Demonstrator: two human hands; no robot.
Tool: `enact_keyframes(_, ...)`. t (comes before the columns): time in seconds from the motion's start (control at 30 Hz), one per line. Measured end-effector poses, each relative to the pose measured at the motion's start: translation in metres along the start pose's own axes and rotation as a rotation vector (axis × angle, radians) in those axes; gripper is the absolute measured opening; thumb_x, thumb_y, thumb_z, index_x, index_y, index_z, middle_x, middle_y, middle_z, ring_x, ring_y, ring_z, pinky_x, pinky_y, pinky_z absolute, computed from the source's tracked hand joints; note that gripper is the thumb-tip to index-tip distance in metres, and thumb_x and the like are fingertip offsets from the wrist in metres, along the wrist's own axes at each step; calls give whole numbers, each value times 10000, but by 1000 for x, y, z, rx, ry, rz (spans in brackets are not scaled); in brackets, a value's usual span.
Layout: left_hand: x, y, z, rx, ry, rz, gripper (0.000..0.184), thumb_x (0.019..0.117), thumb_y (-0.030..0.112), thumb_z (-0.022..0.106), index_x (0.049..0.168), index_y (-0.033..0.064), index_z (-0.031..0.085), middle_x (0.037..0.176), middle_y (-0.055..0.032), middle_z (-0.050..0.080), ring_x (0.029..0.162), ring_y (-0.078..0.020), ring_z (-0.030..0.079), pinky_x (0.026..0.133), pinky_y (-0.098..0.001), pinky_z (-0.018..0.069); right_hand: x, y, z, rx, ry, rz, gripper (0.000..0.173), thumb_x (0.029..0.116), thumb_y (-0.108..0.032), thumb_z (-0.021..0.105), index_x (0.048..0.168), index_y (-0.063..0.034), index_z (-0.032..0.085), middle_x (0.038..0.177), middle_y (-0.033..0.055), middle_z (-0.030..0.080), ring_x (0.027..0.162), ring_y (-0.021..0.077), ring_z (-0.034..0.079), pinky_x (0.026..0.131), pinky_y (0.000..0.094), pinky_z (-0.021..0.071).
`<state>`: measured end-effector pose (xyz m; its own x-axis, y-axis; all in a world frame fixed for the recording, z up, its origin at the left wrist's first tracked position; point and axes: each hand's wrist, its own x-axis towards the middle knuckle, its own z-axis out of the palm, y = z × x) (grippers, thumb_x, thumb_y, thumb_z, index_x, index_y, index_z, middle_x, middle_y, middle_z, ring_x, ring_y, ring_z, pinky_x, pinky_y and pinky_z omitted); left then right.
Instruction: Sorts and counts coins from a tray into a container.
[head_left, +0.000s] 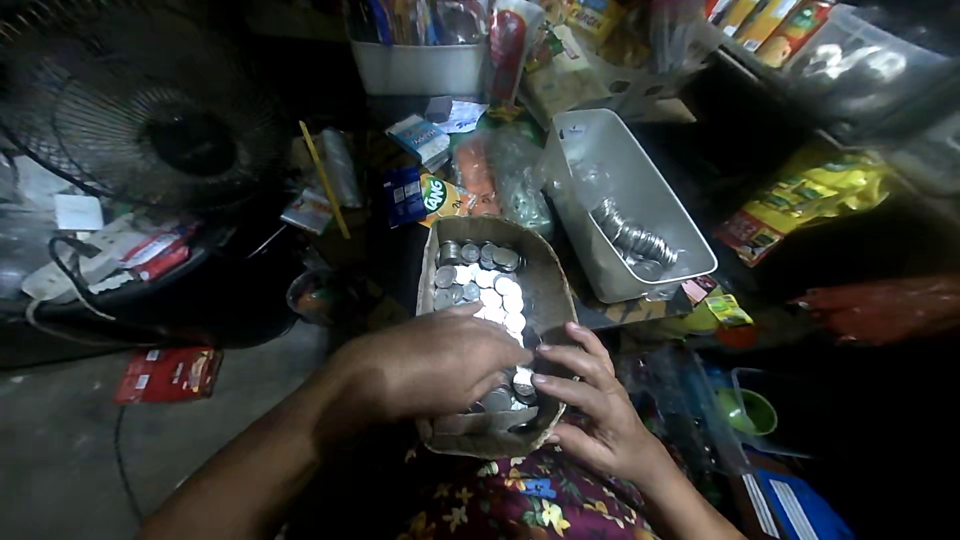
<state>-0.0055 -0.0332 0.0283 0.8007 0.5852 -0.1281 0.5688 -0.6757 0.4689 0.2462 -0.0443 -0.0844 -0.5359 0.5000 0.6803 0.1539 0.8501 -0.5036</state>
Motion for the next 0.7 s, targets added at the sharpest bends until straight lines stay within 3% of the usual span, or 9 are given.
enact_keyframes(0.1,10,-9,-5,92,143,-85,333,1050,135,511,1334,24,647,1329,-145,663,1312,-293,583,1173,-528,347,0,-1,-1,-9,-3,6,390,1044,-498,512,1320,-235,597,1474,-50,509,1537,177,250,1285,424,164)
enact_keyframes(0.23,35,-22,-15,194,138,-269,425,1052,147,519,1461,30,531,1479,-152,546,1421,-305,470,1214,-535,279,0,-1,-1,-3,-4,6,393,1044,-493,517,1319,-228,604,1463,-34,522,1533,200,262,1282,440,176)
enact_keyframes(0.4,55,-27,-16,230,99,-359,469,1040,160,558,1484,22,493,1498,-178,518,1435,-330,445,1233,-564,218,0,-1,-1,-7,0,8,392,1041,-493,523,1313,-223,605,1456,-32,528,1531,202,268,1282,442,178)
enact_keyframes(0.53,50,-25,-8,278,117,-303,431,1011,137,602,1418,-2,563,1494,-185,523,1433,-342,450,1222,-588,223,0,-2,-1,-14,-3,19,398,1045,-506,505,1312,-230,608,1454,-39,532,1534,197,261,1281,431,176)
enact_keyframes(0.7,30,-19,-2,247,103,-225,329,1040,141,548,1330,21,649,1419,-175,594,1390,-314,507,1223,-561,245,0,-1,-1,-19,-7,16,394,1045,-505,505,1314,-235,604,1458,-44,527,1534,186,258,1281,424,174)
